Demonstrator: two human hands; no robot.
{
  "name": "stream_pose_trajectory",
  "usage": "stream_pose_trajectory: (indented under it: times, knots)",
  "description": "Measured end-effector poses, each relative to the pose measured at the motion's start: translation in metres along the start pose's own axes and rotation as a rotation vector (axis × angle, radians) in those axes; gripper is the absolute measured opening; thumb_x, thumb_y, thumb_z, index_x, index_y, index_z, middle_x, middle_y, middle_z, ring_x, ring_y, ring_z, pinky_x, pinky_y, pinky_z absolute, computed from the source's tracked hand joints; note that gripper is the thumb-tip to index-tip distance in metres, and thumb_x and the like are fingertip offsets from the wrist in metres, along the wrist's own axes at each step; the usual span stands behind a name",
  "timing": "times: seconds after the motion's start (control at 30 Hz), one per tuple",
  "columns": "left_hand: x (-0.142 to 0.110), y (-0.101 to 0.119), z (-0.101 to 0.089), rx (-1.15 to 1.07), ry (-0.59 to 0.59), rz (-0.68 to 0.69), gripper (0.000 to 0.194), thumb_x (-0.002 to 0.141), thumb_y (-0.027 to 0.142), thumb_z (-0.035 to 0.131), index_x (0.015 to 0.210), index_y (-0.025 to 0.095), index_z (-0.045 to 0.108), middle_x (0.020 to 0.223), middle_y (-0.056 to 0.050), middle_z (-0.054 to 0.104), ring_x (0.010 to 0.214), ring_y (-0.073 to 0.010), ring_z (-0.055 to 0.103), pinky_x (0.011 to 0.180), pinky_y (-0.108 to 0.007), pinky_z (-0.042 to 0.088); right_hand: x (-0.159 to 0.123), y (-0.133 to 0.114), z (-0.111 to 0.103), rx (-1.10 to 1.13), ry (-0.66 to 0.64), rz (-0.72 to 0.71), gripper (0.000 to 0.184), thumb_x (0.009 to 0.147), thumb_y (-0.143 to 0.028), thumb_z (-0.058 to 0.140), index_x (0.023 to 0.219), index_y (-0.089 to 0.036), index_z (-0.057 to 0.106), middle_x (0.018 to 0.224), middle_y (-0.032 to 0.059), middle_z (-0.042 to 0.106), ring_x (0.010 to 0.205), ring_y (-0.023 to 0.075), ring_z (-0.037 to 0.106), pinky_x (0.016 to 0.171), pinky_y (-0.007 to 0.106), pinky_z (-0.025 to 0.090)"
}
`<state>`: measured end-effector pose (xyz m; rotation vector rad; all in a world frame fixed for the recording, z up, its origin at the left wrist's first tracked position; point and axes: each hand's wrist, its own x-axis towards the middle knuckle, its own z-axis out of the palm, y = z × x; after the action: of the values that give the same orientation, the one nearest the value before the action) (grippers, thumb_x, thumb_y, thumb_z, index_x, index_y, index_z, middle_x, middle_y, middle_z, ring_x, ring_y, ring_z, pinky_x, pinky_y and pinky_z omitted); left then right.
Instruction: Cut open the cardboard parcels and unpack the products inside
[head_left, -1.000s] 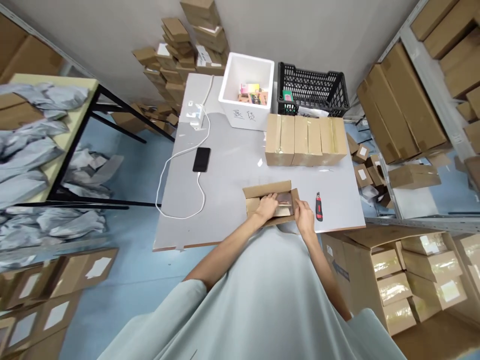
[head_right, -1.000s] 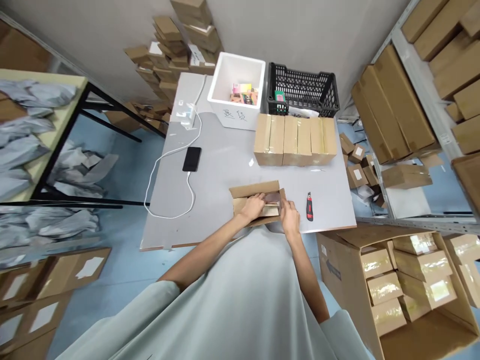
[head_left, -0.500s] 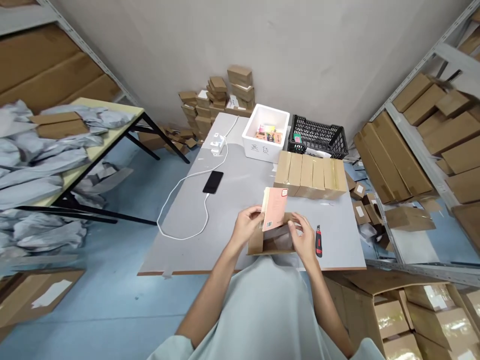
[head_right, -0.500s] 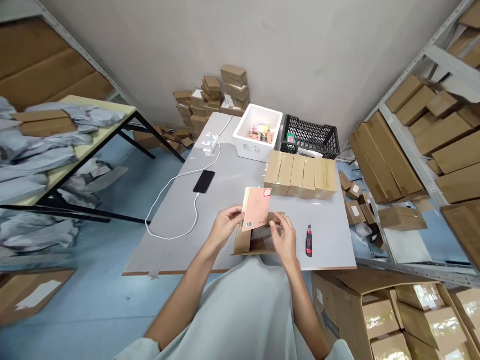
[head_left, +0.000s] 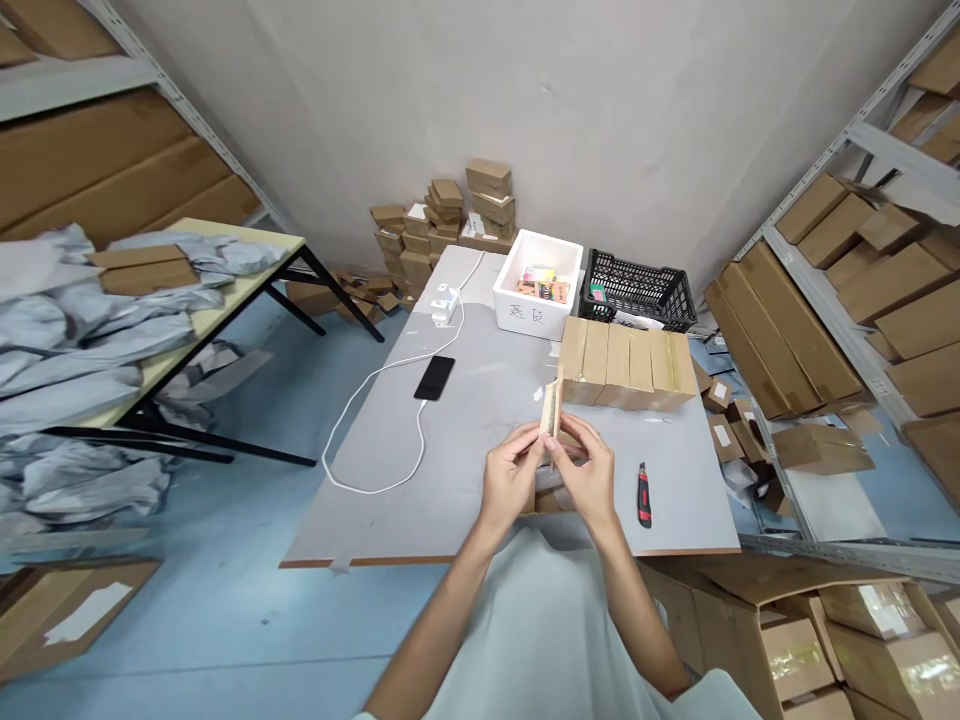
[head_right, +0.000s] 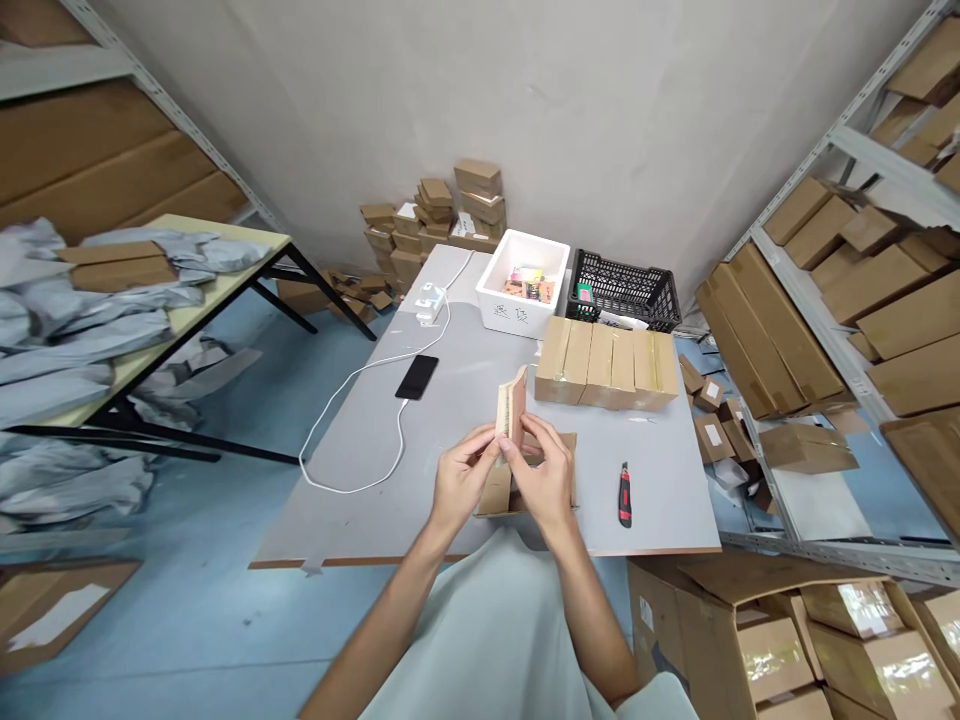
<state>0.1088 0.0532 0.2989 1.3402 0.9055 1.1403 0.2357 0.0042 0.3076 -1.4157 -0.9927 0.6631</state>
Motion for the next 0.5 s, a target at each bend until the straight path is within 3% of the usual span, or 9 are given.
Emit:
stream_pose_trajectory:
  times: [0.13,0.23,0.33,0.43,0.5]
  knots:
    - [-0.004,0.0,-0.002,0.066,-0.058,0.054,0.042,0.109,0.058,0.066,0.125,0.027,0.09,0.142,-0.013,0.08,0.137,-0.0316,0.074,0.119,-0.048,0.061,-0.002,-0.003,0.007,0.027,-0.016,0.014,0.041,0.1,-0.054,0.079,0.131,-0.028,0.087,0.132,0.0101,0.086,0.123,0.0328,0.081,0.103,0.048,0.072]
    - [-0.003,-0.006,-0.007,0.115,-0.129,0.097,0.04,0.112,0.055,0.063,0.126,0.028,0.089,0.146,-0.013,0.079,0.14,-0.0305,0.073,0.123,-0.049,0.059,-0.001,0.002,0.012,0.102,-0.003,0.071,0.042,0.101,-0.062,0.075,0.12,-0.026,0.087,0.113,0.0074,0.088,0.104,0.0292,0.083,0.092,0.042,0.073]
    - [0.003,-0.014,-0.018,0.205,0.008,0.125,0.04,0.108,0.057,0.07,0.129,0.028,0.088,0.141,-0.013,0.081,0.137,-0.0306,0.074,0.123,-0.05,0.057,0.003,0.008,0.01,0.182,0.024,0.107,0.045,0.101,-0.068,0.071,0.104,-0.025,0.085,0.1,0.0056,0.085,0.091,0.0262,0.08,0.08,0.037,0.071]
    - [0.01,-0.02,-0.034,0.192,0.15,0.025,0.057,0.096,0.069,0.081,0.132,0.024,0.086,0.135,-0.015,0.083,0.134,-0.0339,0.074,0.118,-0.051,0.059,0.006,0.012,0.002,0.258,0.012,0.149,0.046,0.099,-0.069,0.073,0.093,-0.024,0.079,0.086,0.003,0.078,0.08,0.0221,0.075,0.074,0.033,0.066]
    - [0.013,-0.02,-0.04,0.072,0.086,-0.115,0.067,0.09,0.077,0.083,0.126,0.021,0.088,0.129,-0.016,0.085,0.127,-0.035,0.077,0.112,-0.048,0.062,0.008,0.012,-0.003,0.309,0.005,0.173,0.046,0.099,-0.069,0.075,0.093,-0.024,0.077,0.084,0.0023,0.076,0.076,0.0205,0.074,0.071,0.031,0.064]
